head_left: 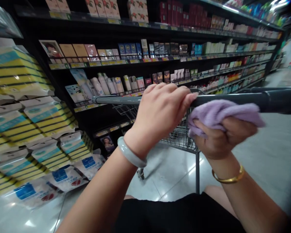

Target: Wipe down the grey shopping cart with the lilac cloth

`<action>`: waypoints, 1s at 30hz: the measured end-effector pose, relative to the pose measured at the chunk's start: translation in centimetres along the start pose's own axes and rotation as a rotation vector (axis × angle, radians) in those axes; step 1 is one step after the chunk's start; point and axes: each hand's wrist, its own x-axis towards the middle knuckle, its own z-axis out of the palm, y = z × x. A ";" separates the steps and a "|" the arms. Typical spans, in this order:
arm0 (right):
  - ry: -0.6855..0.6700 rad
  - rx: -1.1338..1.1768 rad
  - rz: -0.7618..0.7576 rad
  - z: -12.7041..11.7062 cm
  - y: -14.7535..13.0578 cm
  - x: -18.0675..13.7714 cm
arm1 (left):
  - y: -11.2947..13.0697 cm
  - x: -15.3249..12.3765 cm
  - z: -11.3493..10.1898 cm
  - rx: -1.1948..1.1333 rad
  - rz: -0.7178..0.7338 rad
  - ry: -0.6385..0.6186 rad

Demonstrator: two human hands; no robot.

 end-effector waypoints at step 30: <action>-0.459 -0.323 -0.304 2.6 3.0 -3.0 | 2.6 0.0 1.7 0.088 -0.120 0.048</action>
